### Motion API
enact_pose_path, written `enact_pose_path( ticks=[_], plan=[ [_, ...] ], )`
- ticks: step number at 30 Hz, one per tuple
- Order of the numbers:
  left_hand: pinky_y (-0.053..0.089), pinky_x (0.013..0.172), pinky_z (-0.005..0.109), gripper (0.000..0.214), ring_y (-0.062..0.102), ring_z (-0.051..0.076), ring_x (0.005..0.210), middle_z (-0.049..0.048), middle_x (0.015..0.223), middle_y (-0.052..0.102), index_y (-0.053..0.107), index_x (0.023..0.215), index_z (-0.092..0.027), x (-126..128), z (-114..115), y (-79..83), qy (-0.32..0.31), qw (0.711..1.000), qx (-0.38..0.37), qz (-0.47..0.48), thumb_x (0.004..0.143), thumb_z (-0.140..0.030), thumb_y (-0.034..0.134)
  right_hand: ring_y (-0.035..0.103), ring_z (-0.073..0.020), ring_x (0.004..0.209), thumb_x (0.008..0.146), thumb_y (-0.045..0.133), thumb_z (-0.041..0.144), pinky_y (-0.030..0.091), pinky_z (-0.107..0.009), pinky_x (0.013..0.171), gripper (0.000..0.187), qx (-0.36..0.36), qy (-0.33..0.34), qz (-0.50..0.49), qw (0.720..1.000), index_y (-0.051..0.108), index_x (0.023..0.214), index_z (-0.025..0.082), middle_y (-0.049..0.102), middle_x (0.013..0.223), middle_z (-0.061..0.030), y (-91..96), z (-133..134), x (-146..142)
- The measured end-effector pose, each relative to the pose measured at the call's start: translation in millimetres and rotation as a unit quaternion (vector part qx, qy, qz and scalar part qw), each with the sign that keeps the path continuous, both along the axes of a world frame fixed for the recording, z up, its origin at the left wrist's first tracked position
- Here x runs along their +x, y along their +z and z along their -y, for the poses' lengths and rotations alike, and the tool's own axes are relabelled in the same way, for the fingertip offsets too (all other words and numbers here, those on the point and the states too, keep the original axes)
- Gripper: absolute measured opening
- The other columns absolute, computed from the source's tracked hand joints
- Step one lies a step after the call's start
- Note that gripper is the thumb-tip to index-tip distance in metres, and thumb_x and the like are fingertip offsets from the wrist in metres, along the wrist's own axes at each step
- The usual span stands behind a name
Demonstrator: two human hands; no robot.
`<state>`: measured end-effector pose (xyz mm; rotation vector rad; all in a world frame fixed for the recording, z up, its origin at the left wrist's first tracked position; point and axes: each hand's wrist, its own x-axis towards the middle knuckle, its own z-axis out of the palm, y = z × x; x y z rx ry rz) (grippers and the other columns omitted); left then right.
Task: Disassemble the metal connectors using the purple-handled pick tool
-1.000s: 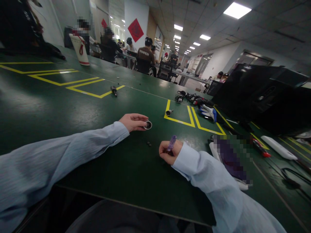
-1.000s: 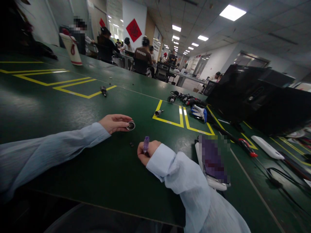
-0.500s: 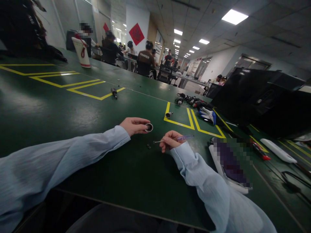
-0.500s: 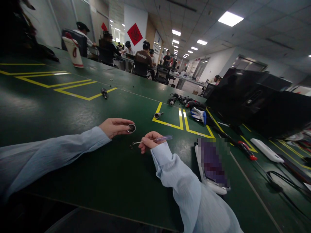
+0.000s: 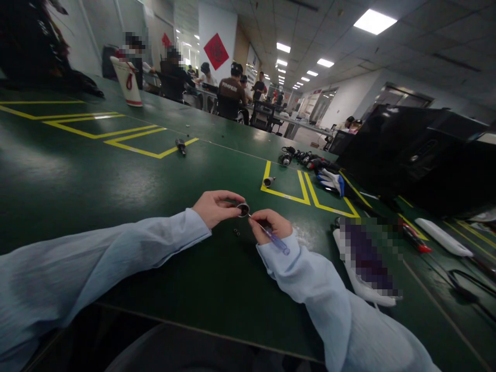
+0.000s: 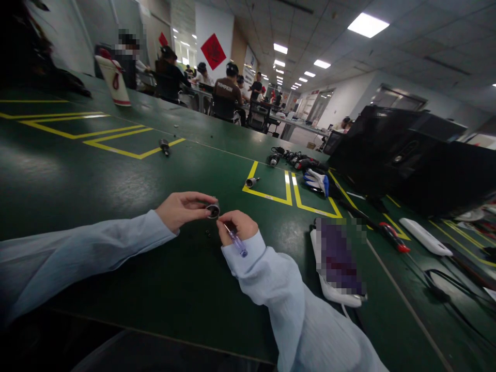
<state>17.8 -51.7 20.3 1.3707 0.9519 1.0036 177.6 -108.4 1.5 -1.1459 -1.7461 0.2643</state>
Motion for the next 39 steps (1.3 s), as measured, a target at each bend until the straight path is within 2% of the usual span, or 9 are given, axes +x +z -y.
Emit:
enact_pose_path(
  ticks=[3,10,14,20,28,33,39],
  plan=[
    [0.052,0.075,0.031,0.030,0.066,0.017,0.073,0.0038,0.078,0.070,0.065,0.080,-0.013,0,0,-2.7,0.000,1.000,0.018,-0.001,0.051,-0.012,0.072,0.059,-0.0131,0.062,0.075,0.051,0.018,0.048,-0.026,0.062,0.010,0.048,0.004,0.058,0.997,0.060,0.072,0.018,0.065,0.071,-0.0050,1.2,0,-1],
    [0.053,0.070,0.032,0.026,0.065,0.018,0.070,0.0035,0.069,0.068,0.062,0.074,-0.012,5,4,-2.1,0.017,1.000,0.023,0.006,0.049,-0.010,0.071,0.060,-0.0146,0.069,0.076,0.049,0.016,0.048,-0.026,0.068,0.010,0.097,0.017,0.112,0.989,0.059,0.074,0.018,0.065,0.072,-0.0060,-0.1,-3,-3],
    [0.053,0.067,0.031,0.024,0.065,0.018,0.067,0.0029,0.067,0.067,0.060,0.073,-0.012,6,4,-3.3,0.022,0.999,0.025,0.002,0.050,-0.009,0.068,0.060,-0.0148,0.068,0.077,0.049,0.014,0.048,-0.026,0.066,0.011,0.129,0.030,0.136,0.982,0.058,0.073,0.017,0.066,0.072,-0.0070,-1.4,-5,-3],
    [0.054,0.068,0.033,0.023,0.065,0.017,0.066,0.0027,0.070,0.067,0.058,0.072,-0.011,7,4,-2.4,0.028,0.999,0.016,0.016,0.050,-0.009,0.067,0.059,-0.0142,0.063,0.075,0.050,0.011,0.049,-0.025,0.060,0.008,0.215,0.039,0.145,0.965,0.056,0.073,0.017,0.065,0.068,-0.0059,-3.6,-6,-3],
    [0.054,0.063,0.029,0.022,0.064,0.015,0.064,0.0028,0.071,0.066,0.060,0.072,-0.010,8,6,1.4,0.026,1.000,0.007,0.011,0.051,-0.008,0.066,0.059,-0.0140,0.061,0.073,0.051,0.009,0.049,-0.024,0.058,0.008,0.250,0.035,0.155,0.955,0.055,0.072,0.016,0.065,0.066,-0.0058,-6.6,-10,-3],
    [0.054,0.063,0.028,0.023,0.064,0.015,0.068,0.0034,0.074,0.067,0.062,0.075,-0.010,7,8,3.3,0.014,1.000,0.007,-0.003,0.053,-0.008,0.064,0.059,-0.0137,0.062,0.074,0.050,0.010,0.049,-0.024,0.059,0.010,0.237,0.024,0.159,0.958,0.055,0.072,0.018,0.065,0.067,-0.0047,-6.5,-10,-3],
    [0.054,0.062,0.027,0.022,0.064,0.015,0.067,0.0031,0.073,0.068,0.062,0.073,-0.010,7,8,5.2,0.017,1.000,-0.004,-0.002,0.052,-0.005,0.063,0.059,-0.0131,0.059,0.073,0.050,0.009,0.049,-0.023,0.057,0.009,0.278,0.038,0.136,0.950,0.055,0.072,0.017,0.065,0.066,-0.0053,-8.0,-12,-5]
  ],
)
